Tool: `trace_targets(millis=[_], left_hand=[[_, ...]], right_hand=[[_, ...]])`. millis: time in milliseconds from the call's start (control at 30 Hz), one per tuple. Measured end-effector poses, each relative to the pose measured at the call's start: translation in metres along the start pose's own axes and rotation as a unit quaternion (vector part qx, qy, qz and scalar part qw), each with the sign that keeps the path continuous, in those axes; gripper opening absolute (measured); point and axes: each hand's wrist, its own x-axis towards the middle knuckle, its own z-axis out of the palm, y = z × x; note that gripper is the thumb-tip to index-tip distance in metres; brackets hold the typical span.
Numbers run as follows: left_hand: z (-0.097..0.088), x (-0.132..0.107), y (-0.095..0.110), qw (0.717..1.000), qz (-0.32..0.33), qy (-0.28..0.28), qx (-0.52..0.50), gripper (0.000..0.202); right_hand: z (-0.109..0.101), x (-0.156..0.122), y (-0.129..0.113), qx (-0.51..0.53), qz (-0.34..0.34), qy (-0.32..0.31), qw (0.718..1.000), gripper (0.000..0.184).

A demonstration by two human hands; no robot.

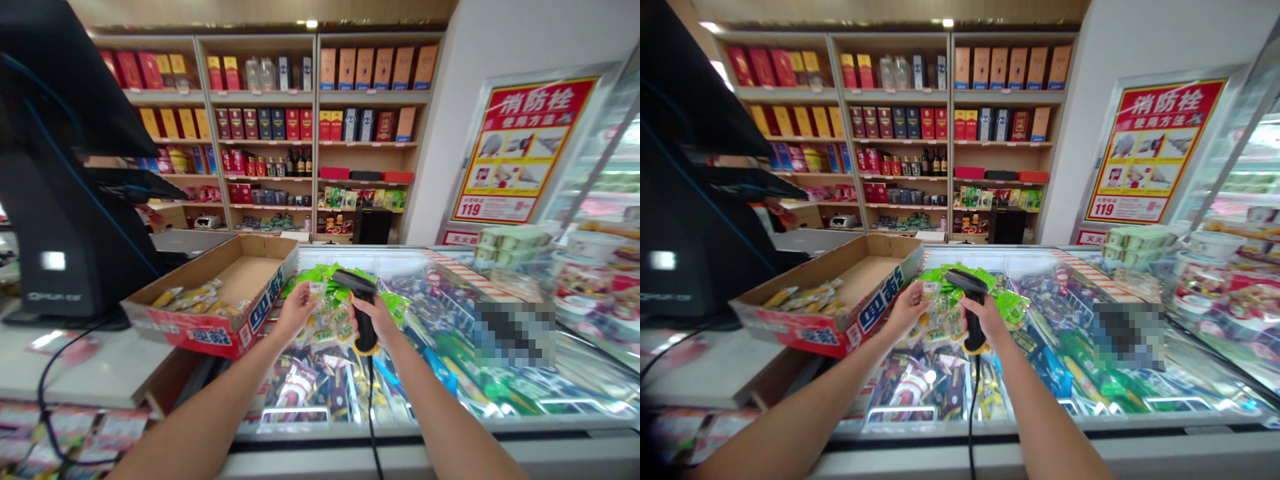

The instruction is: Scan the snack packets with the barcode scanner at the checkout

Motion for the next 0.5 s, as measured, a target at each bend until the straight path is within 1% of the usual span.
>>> trace_targets(millis=[67, 133, 267, 300, 333, 400, 467, 500], left_hand=[[0.004, 0.0, 0.007, 0.998, 0.004, 0.018, 0.058, 0.038], [0.011, 0.002, 0.015, 0.993, 0.003, 0.022, 0.117, 0.038], [0.028, 0.008, 0.029, 0.975, -0.006, -0.026, 0.223, 0.042], [0.031, 0.01, 0.031, 0.969, -0.001, -0.03, 0.244, 0.042], [0.033, 0.011, 0.033, 0.965, 0.012, -0.028, 0.26, 0.042], [0.032, 0.013, 0.038, 0.958, 0.064, -0.014, 0.278, 0.037], [0.024, 0.016, 0.047, 0.95, 0.125, -0.001, 0.287, 0.03], [0.016, 0.019, 0.054, 0.944, 0.15, 0.002, 0.294, 0.026]], right_hand=[[-0.002, 0.002, -0.002, 0.04, 0.001, 0.031, 0.999, 0.027], [-0.004, 0.003, -0.003, 0.07, -0.002, 0.053, 0.996, 0.028], [-0.008, 0.004, -0.002, 0.094, -0.006, 0.063, 0.994, 0.028], [-0.008, 0.004, -0.002, 0.095, -0.006, 0.061, 0.994, 0.028], [-0.008, 0.004, -0.002, 0.095, -0.006, 0.06, 0.994, 0.028], [-0.008, 0.004, -0.002, 0.094, -0.009, 0.061, 0.994, 0.027], [-0.007, 0.004, -0.002, 0.093, -0.012, 0.06, 0.994, 0.027], [-0.006, 0.003, -0.002, 0.093, -0.014, 0.06, 0.994, 0.027]])
